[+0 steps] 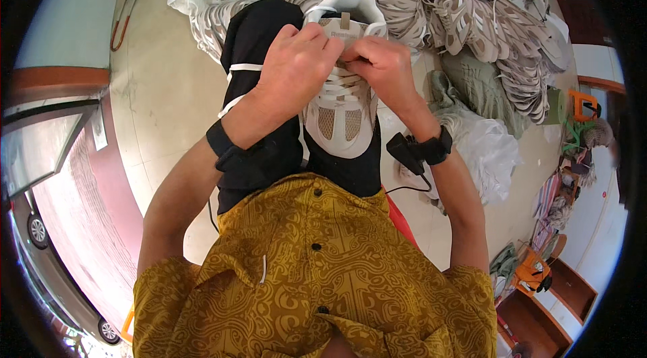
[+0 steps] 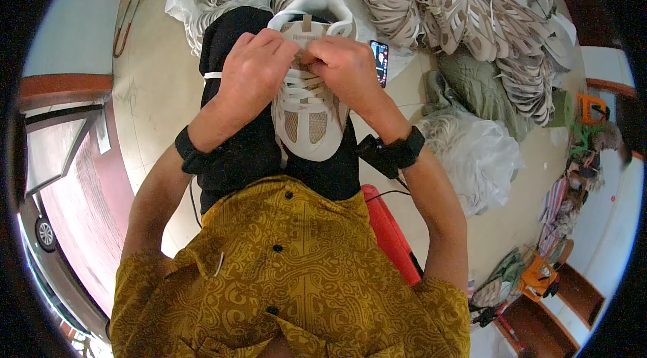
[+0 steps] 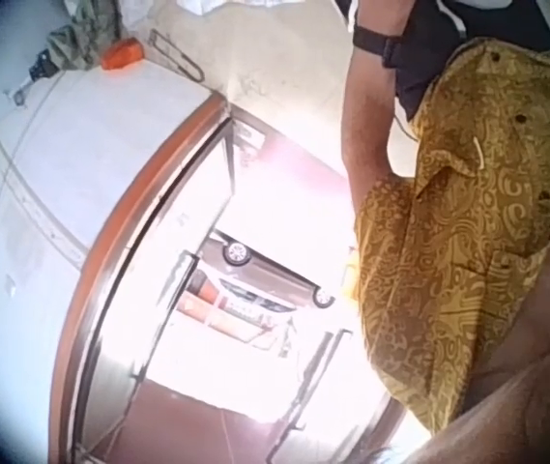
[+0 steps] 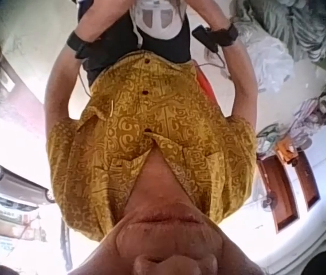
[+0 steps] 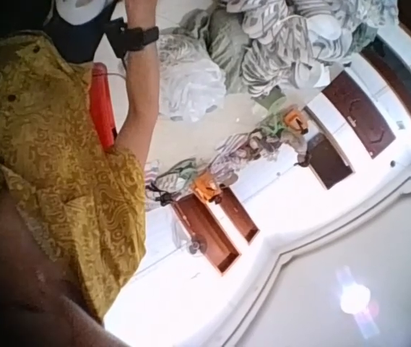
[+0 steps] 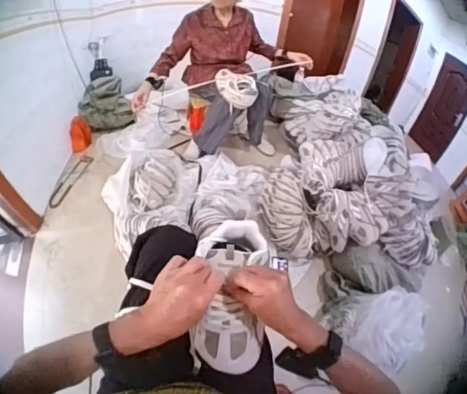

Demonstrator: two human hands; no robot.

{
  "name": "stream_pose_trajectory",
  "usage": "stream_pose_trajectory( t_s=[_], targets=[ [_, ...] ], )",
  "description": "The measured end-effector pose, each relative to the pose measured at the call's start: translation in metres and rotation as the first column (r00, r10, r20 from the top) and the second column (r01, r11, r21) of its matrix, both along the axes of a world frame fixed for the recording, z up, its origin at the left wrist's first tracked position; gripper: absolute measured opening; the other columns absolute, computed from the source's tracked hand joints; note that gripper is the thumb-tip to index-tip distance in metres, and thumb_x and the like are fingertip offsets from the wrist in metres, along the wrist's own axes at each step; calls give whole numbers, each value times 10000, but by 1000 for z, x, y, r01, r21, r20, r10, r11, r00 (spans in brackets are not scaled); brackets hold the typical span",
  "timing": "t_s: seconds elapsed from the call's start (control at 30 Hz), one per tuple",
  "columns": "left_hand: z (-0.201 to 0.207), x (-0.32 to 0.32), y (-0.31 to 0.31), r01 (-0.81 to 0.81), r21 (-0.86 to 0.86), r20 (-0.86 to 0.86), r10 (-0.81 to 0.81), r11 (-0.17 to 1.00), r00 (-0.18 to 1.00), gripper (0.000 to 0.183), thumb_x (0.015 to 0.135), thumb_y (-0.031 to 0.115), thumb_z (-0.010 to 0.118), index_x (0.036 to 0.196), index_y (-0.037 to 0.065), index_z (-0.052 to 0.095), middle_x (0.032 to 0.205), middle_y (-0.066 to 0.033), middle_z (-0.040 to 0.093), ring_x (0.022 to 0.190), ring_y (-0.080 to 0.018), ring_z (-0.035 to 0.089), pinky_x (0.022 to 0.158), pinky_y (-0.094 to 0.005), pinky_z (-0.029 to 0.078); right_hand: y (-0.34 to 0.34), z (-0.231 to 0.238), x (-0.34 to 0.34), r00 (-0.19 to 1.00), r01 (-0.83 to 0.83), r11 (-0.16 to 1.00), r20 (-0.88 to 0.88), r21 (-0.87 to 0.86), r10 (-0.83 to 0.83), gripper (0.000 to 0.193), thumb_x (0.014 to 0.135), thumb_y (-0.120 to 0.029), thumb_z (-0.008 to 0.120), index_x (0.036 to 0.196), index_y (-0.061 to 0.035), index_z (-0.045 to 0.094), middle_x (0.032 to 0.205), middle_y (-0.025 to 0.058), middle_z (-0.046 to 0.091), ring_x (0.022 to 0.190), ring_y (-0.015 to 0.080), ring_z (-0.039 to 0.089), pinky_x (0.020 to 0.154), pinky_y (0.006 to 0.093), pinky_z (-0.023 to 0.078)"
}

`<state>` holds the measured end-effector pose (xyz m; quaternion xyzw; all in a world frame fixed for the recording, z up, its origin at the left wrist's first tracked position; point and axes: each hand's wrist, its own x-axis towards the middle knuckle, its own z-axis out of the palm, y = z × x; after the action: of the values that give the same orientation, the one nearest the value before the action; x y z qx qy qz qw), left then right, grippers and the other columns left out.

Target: The recorder is lacing shoelaces onto a white and beige athletic shoe while sitting on the floor.

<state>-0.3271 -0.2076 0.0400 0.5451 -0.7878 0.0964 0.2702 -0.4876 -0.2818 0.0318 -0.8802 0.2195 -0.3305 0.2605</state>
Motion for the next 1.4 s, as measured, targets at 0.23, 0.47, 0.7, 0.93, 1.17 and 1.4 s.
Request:
stream_pose_trajectory(
  t_s=[0.23, 0.47, 0.7, 0.93, 1.17, 1.4],
  targets=[
    [3, -6, -1, 0, 35, 31, -1, 999, 1000, 84, 662, 72, 566, 739, 78, 532, 681, -40, 530, 760, -195, 534, 624, -307, 397, 22, 15, -6, 972, 130, 940, -145, -316, -183, 126, 678, -66, 612, 790, -78, 557, 676, 65, 585, 608, 248, 594, 524, 337, 466],
    [4, -3, -4, 11, 151, 94, -25, 988, 995, 74, 679, 93, 572, 751, 77, 578, 704, -29, 581, 832, -183, 544, 646, -320, 392, 15, 0, 1, 956, 186, 956, -182, -225, -229, 37, 735, -67, 534, 767, -83, 542, 674, 78, 585, 552, 271, 593, 474, 359, 466],
    [4, -4, -5, 14, 167, 70, -26, 986, 997, 77, 673, 83, 569, 746, 76, 591, 705, -37, 574, 829, -193, 537, 644, -324, 391, 19, -4, -1, 977, 203, 962, -24, -184, -210, 91, 702, -22, 549, 768, -85, 544, 663, 81, 575, 549, 271, 590, 473, 365, 467],
    [1, -11, 0, -49, 61, 83, 44, 997, 996, 78, 643, 65, 573, 722, 68, 570, 697, -45, 538, 788, -205, 514, 628, -325, 382, 29, -3, 1, 970, 237, 960, -14, -147, -241, 83, 707, -27, 549, 766, -84, 541, 661, 81, 573, 551, 276, 586, 468, 366, 466],
    [1, -12, 4, -27, 92, 16, 26, 995, 1000, 78, 634, 52, 570, 707, 74, 559, 685, -49, 533, 781, -214, 512, 639, -325, 379, 34, -1, -2, 968, 249, 961, 18, -118, -248, 75, 719, -16, 532, 757, -80, 544, 657, 90, 573, 543, 283, 580, 465, 366, 464],
    [8, -15, 4, -51, 86, 64, 45, 995, 997, 55, 647, 60, 563, 699, 78, 562, 666, -48, 533, 790, -208, 518, 685, -333, 373, 35, 4, -4, 966, 253, 960, -23, -117, -257, 67, 714, -24, 539, 745, -82, 548, 643, 88, 573, 534, 276, 581, 462, 362, 464]
  ],
)
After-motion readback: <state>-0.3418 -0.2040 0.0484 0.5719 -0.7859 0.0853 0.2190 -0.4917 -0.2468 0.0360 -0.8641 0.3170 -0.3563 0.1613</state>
